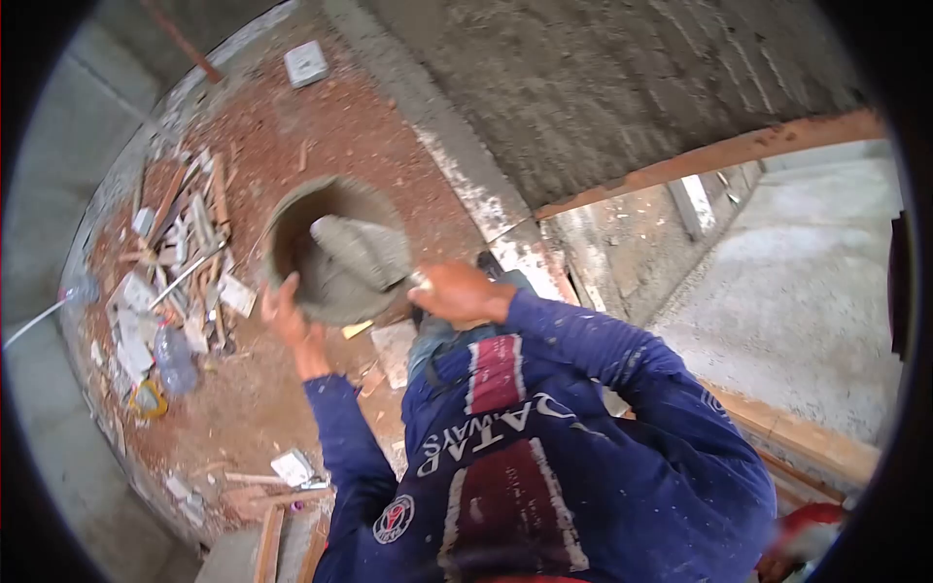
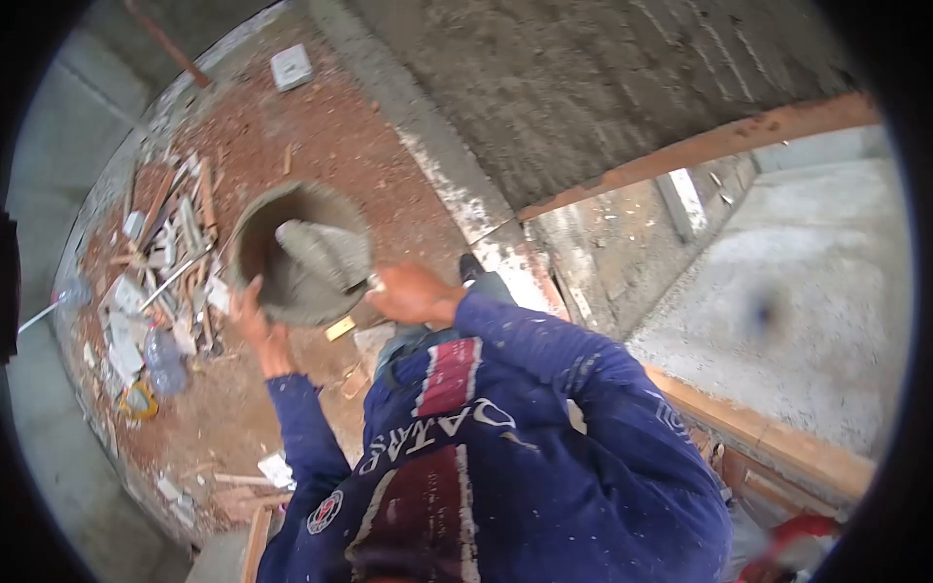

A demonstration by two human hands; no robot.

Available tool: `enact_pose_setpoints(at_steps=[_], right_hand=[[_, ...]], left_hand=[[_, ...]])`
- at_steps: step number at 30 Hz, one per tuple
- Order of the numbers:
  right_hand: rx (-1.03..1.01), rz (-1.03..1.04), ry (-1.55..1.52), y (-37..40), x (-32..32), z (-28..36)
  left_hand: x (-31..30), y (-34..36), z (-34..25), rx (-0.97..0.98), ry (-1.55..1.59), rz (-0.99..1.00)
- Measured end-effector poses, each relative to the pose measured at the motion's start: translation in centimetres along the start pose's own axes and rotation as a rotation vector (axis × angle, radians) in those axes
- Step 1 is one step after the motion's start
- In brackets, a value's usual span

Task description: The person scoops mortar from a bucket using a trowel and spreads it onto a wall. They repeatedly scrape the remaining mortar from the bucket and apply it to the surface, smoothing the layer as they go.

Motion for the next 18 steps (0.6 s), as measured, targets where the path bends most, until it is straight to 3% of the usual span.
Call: enact_pose_setpoints(at_steps=[5, 7, 10, 12, 13, 14, 15, 17, 18], right_hand=[[-0.089, 0.166, -0.248, -0.1, 1.1, 6.9], [-0.239, 0.292, -0.305, -0.7, 4.1, 8.9], [-0.392, 0.353, -0.403, -1.7, 5.0, 9.4], [-0.431, 0.445, -0.514, -3.7, 4.5, 5.6], [-0.455, 0.520, -0.629, -4.7, 3.0, 4.7], [-0.302, 0.470, -0.749, -5.6, 0.2, 0.3], [-0.303, 0.435, -0.684, -7.6, -1.3, -4.6], [-0.526, 0.051, -0.546, -9.2, -10.2, -16.5], [-0.219, 0.018, -0.725, -7.0, -18.0, -21.4]], left_hand=[[-13.2, 4.8, -0.2, 0.103, -0.171, -0.484], [-14.7, 8.0, -2.2, 0.049, -0.277, -0.577], [-18.1, 13.4, -4.8, 0.113, -0.416, -0.806], [-21.9, 16.0, -4.8, 0.098, -0.465, -0.814], [-19.4, 17.5, -5.9, 0.128, -0.467, -0.860], [-19.8, 18.7, -5.5, 0.139, -0.381, -0.834], [-20.1, 19.7, -5.0, 0.149, -0.295, -0.804], [-18.9, 21.4, -5.2, 0.122, -0.383, -0.869], [-18.4, 22.2, -5.5, 0.107, -0.450, -0.914]])
Point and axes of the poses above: each hand's wrist, its own y-axis away from the middle knuckle, its own x-axis out of the palm, z = x × y, the point moved 10 cm from there along -y, towards the middle knuckle, and after that the axes turned 4 degrees about z, right-handed, at the moved point
